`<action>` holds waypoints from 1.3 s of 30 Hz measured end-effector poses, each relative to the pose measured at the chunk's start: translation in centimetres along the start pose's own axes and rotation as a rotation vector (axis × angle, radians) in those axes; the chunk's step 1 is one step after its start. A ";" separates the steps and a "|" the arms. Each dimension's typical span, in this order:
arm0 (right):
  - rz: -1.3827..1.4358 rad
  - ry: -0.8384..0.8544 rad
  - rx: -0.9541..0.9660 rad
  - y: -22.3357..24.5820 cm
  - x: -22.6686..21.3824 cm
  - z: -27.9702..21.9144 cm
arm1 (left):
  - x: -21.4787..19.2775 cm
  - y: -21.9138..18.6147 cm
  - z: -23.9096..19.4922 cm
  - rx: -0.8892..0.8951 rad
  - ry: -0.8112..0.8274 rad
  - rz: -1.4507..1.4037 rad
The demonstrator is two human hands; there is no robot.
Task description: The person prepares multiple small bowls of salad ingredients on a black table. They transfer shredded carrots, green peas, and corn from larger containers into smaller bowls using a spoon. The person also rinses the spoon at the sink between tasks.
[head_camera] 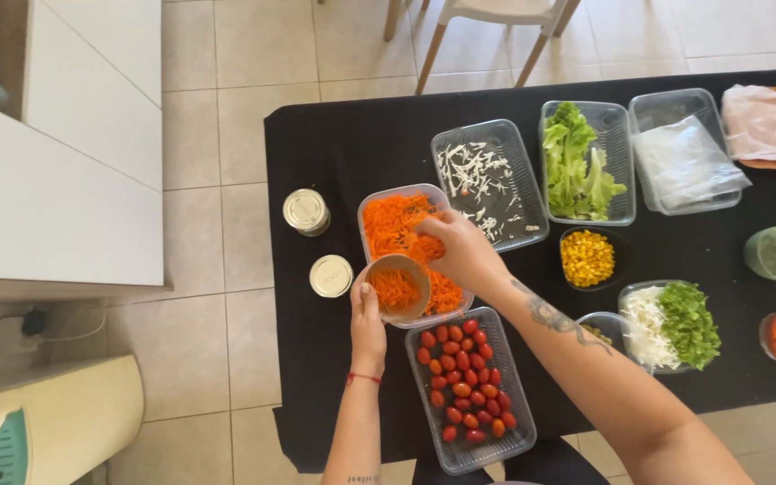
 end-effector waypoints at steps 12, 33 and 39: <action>-0.218 0.076 -0.099 -2.3 4.3 1.3 | -0.6 0.7 2.1 0.070 -0.062 -0.053; -0.015 -0.001 0.024 -2.6 1.9 -0.1 | -0.1 -0.1 1.6 0.051 -0.019 0.042; 0.020 -0.044 -0.062 1.2 0.2 -1.4 | 2.2 -1.1 1.1 0.037 -0.018 0.104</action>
Point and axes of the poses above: each hand's wrist, its own z-axis towards the middle knuckle, its own x-axis out of the palm, y = z × x, the point moved 5 cm from there along z, towards the middle knuckle, and after that the axes turned 11 degrees about -z, right-handed, at the moved point
